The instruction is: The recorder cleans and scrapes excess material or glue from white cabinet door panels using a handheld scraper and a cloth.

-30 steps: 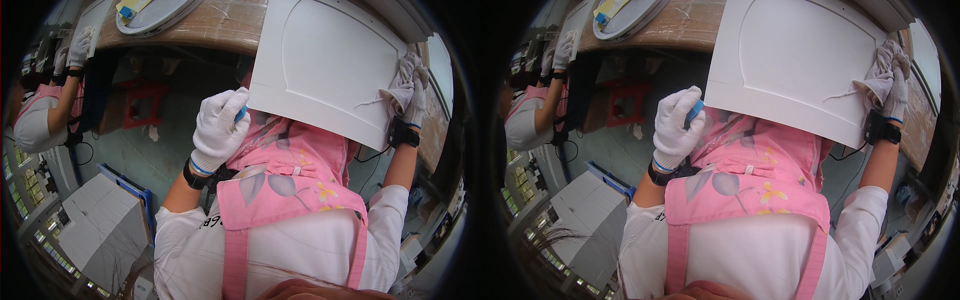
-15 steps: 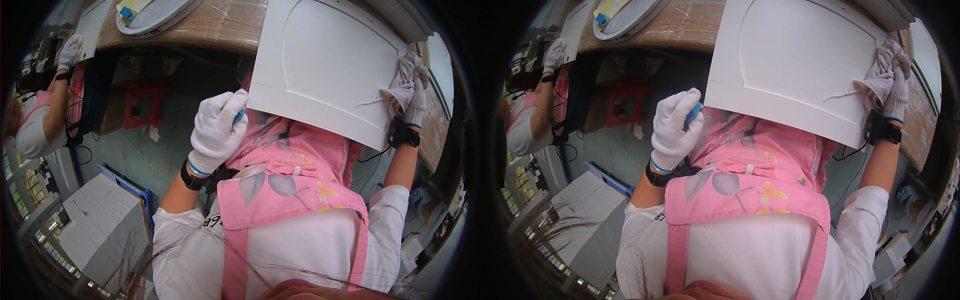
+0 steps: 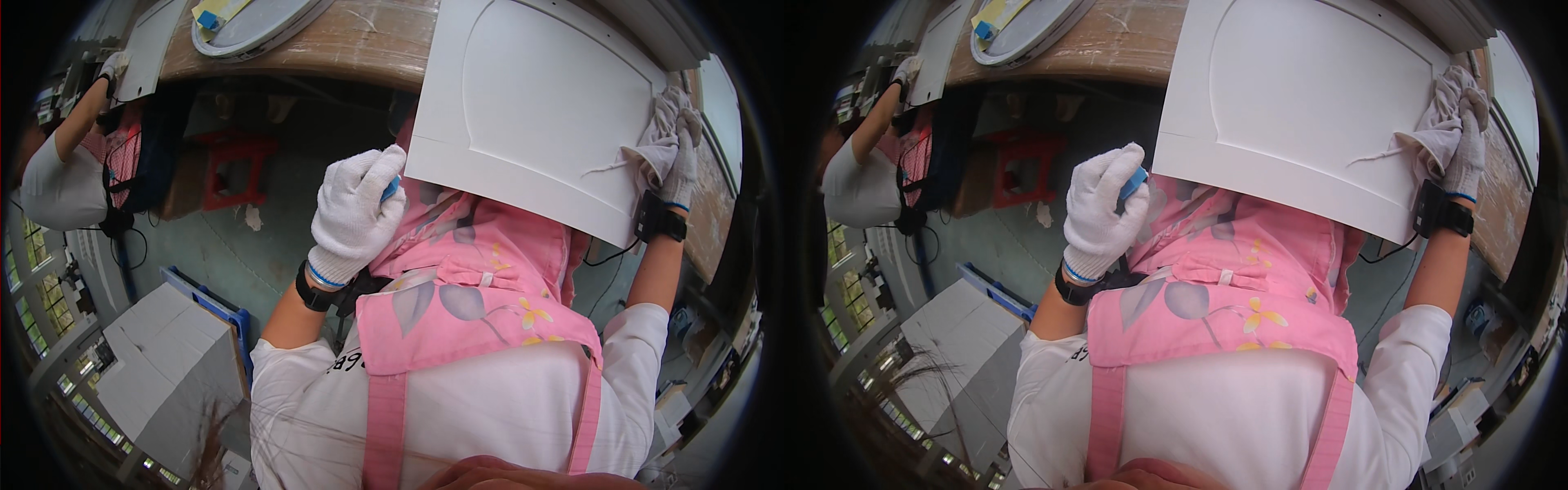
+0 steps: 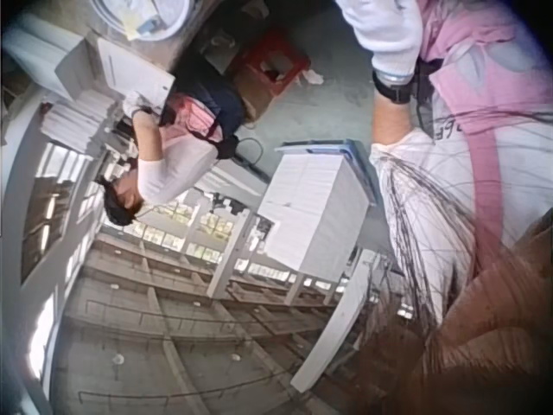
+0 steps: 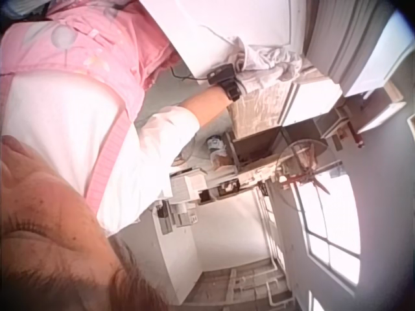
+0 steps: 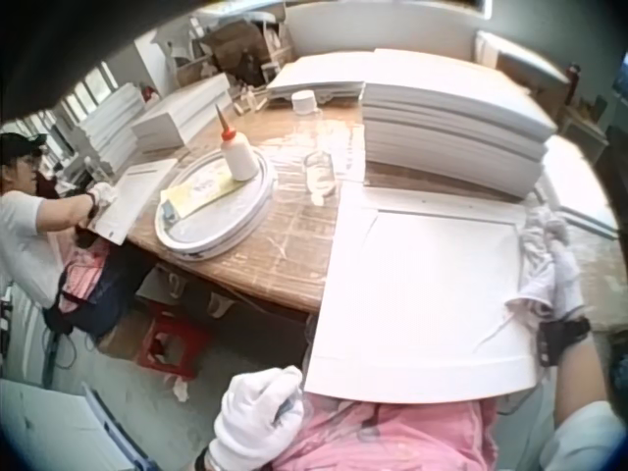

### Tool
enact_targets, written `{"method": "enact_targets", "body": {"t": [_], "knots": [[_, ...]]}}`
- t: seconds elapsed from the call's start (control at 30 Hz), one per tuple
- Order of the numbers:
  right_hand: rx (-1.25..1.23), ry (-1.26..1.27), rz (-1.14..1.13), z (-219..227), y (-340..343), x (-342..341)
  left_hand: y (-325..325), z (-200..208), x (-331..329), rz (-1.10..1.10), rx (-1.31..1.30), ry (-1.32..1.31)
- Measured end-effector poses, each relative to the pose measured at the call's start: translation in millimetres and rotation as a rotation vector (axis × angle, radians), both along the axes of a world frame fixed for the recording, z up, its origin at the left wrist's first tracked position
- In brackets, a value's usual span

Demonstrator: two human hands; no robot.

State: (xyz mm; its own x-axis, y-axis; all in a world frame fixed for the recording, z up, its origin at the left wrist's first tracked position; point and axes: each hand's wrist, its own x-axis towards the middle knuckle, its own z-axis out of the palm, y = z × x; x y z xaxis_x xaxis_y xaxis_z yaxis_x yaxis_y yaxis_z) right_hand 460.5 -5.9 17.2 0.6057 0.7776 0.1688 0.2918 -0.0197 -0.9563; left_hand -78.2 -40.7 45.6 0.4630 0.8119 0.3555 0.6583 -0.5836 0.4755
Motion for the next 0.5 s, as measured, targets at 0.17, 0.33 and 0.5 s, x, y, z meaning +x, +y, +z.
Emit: {"method": "enact_targets", "body": {"t": [0.17,0.33,0.5], "knots": [[-0.006,0.050,-0.016,1.2,1.6,-4.4,3.3,1.7,4.6,-0.006,0.009,-0.024],[0.002,0.120,-0.024,-4.5,-0.5,6.7,0.6,1.3,1.2,0.000,-0.008,0.033],[0.029,0.039,-0.031,-5.4,-1.7,2.8,1.8,-1.3,2.1,0.014,0.005,-0.021]]}}
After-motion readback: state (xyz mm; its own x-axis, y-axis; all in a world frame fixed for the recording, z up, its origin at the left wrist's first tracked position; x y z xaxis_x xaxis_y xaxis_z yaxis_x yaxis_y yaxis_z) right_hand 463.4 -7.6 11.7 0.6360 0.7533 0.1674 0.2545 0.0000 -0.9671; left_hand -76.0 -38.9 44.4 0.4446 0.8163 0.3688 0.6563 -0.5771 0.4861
